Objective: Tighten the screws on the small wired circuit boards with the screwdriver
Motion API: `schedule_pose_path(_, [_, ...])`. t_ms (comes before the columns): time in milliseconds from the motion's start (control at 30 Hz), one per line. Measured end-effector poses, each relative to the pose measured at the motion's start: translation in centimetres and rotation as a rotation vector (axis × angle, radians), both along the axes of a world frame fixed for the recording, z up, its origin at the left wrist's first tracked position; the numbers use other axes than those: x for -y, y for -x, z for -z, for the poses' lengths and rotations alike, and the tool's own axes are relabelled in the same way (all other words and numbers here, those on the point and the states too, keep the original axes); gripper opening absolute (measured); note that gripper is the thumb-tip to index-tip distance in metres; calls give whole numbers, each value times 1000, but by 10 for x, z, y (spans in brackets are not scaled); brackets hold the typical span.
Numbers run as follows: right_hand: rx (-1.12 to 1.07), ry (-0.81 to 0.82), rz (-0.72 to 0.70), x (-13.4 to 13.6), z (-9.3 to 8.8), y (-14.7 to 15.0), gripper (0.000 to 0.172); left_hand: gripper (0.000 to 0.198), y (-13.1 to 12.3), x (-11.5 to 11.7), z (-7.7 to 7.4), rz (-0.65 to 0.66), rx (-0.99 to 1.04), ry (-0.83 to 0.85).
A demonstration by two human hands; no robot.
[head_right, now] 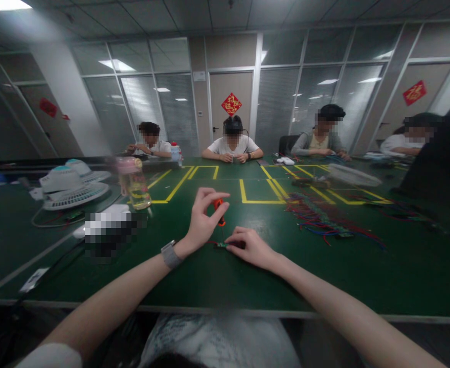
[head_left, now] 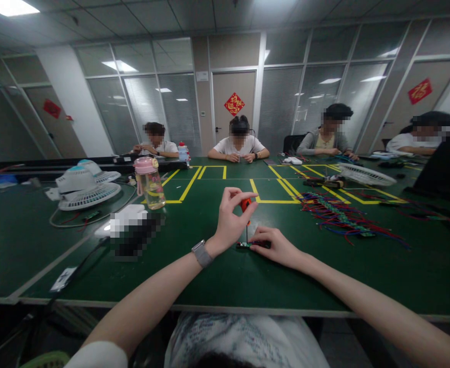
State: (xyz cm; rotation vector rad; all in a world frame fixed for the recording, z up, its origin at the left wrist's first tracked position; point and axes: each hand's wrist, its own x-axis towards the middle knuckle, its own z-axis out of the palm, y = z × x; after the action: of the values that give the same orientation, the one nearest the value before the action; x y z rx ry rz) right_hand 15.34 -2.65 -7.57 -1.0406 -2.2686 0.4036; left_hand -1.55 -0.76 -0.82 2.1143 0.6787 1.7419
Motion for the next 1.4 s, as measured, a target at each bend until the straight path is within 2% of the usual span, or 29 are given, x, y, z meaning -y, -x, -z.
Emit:
schedule_pose_path(67, [-2, -4, 0, 0, 0, 0, 18, 20, 1, 0, -1, -1, -5, -20])
schedule_pose_path(233, [-3, -13, 0, -1, 1, -1, 19, 32, -1, -2, 2, 244, 48, 102])
schedule_pose_path(300, [-5, -9, 2, 0, 1, 0, 19, 28, -1, -2, 3, 206, 52, 100])
schedule_pose_path(400, [-7, 1, 6, 1, -1, 0, 19, 20, 1, 1, 1, 67, 17, 11])
schedule_pose_path(467, [-6, 0, 6, 2, -2, 1, 20, 21, 1, 2, 0, 54, 3, -15])
schedule_pose_path(600, [-3, -20, 4, 2, 0, 1, 22, 33, -2, -1, 3, 258, 69, 97])
schedule_pose_path(667, [4, -32, 16, 2, 0, 0, 25, 37, -4, -2, 5, 306, 108, 168])
schedule_pose_path(767, [-1, -49, 24, 1, 1, 0, 27, 33, -4, -3, 6, 179, 88, 137])
schedule_pose_path(867, [-26, -49, 10, 1, 1, -1, 20, 22, -1, -2, 3, 33, 32, 33])
schedule_pose_path(933, [-36, -39, 4, 1, 1, 0, 16, 22, 0, -2, 2, 63, 20, 32])
schedule_pose_path(1033, [-46, -18, -3, 0, 2, -1, 15, 31, -2, -2, 3, 236, 40, 108])
schedule_pose_path(1100, [-52, -4, -8, -1, 3, -1, 15, 33, -3, -2, 5, 292, 61, 143])
schedule_pose_path(1300, [-60, -19, 33, -6, 4, -1, 15, 23, 0, -2, 1, 74, -3, 46])
schedule_pose_path(1400, [-36, -34, 61, -8, 3, -2, 16, 28, 1, -4, -1, 136, -38, 32])
